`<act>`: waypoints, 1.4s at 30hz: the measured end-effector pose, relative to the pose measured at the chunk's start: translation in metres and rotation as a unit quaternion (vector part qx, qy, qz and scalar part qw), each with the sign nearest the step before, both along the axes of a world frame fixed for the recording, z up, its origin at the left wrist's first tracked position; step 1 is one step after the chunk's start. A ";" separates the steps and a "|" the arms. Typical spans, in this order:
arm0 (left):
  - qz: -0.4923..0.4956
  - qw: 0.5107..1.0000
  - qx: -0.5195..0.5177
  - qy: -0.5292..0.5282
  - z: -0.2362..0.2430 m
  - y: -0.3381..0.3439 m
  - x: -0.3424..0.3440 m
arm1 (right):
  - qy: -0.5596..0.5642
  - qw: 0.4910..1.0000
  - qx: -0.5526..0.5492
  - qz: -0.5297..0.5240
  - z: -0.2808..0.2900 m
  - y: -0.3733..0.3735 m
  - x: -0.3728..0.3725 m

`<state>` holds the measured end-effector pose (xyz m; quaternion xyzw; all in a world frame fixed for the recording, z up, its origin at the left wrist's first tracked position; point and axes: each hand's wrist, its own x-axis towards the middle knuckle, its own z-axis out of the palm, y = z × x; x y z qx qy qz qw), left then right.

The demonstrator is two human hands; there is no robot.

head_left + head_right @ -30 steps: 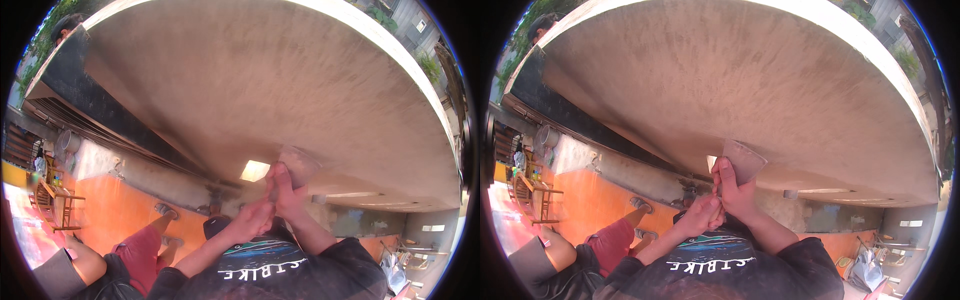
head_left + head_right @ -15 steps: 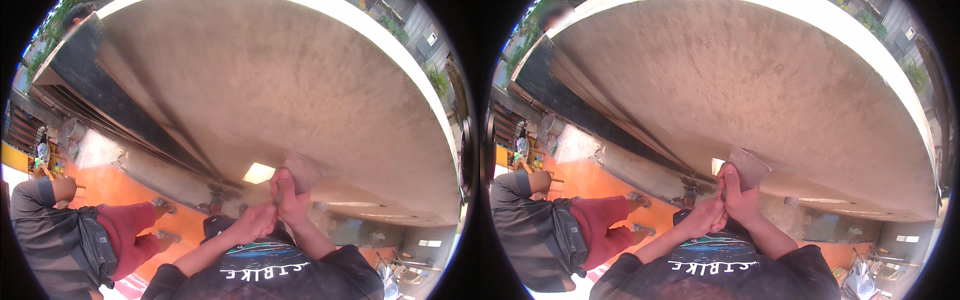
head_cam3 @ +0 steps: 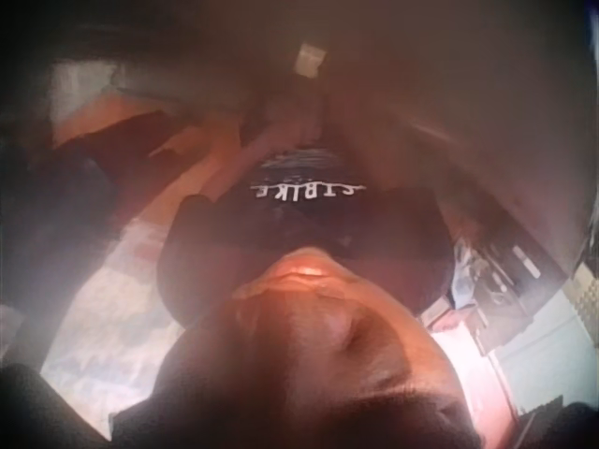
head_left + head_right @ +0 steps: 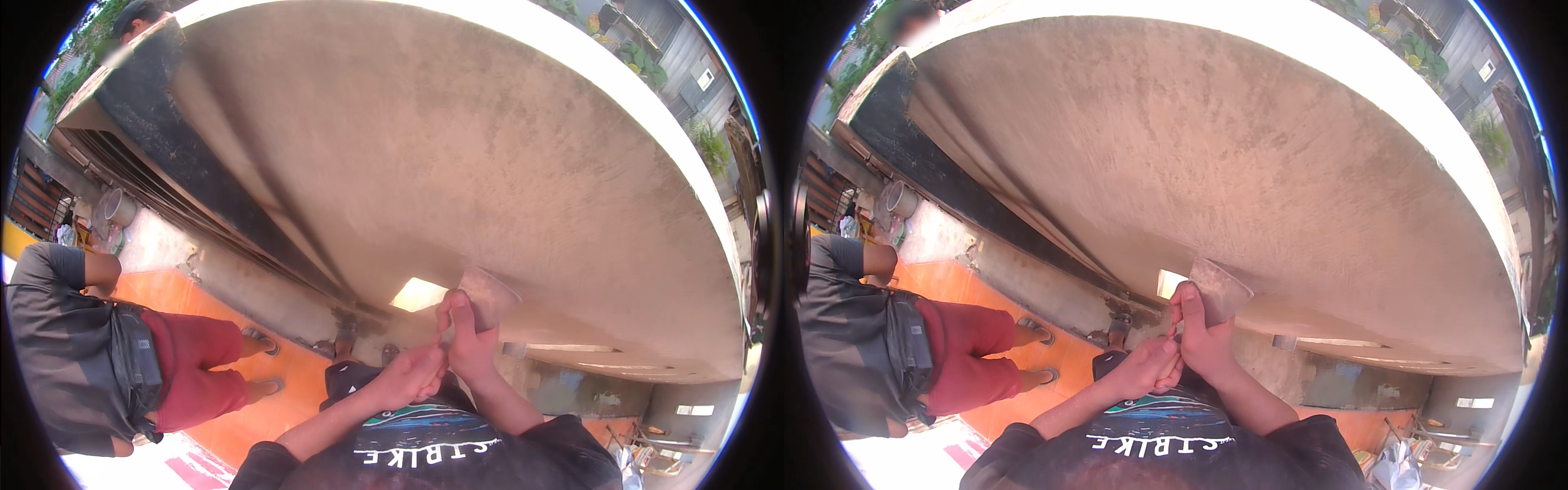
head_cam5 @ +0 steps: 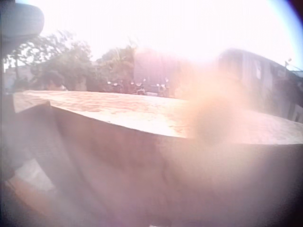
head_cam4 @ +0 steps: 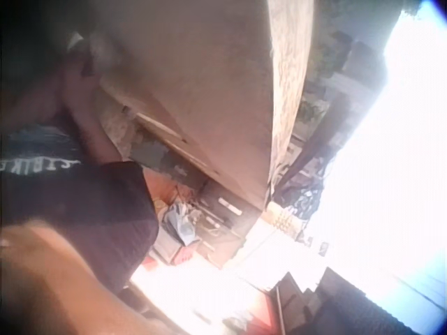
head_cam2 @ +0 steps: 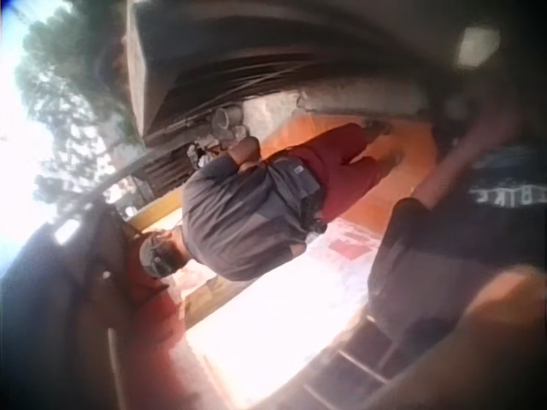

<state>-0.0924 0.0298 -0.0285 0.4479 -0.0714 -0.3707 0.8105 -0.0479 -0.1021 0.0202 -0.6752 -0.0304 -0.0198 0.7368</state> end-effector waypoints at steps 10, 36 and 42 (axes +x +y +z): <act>0.025 0.999 0.032 -0.031 0.000 -0.004 0.003 | -0.018 0.999 -0.034 -0.015 0.002 0.003 0.004; 0.025 0.999 0.029 -0.006 -0.007 -0.008 0.011 | 0.007 1.000 -0.013 0.027 -0.009 -0.011 0.014; 0.025 0.999 0.017 0.017 -0.006 -0.010 0.014 | 0.006 0.999 -0.034 0.024 -0.001 -0.007 0.018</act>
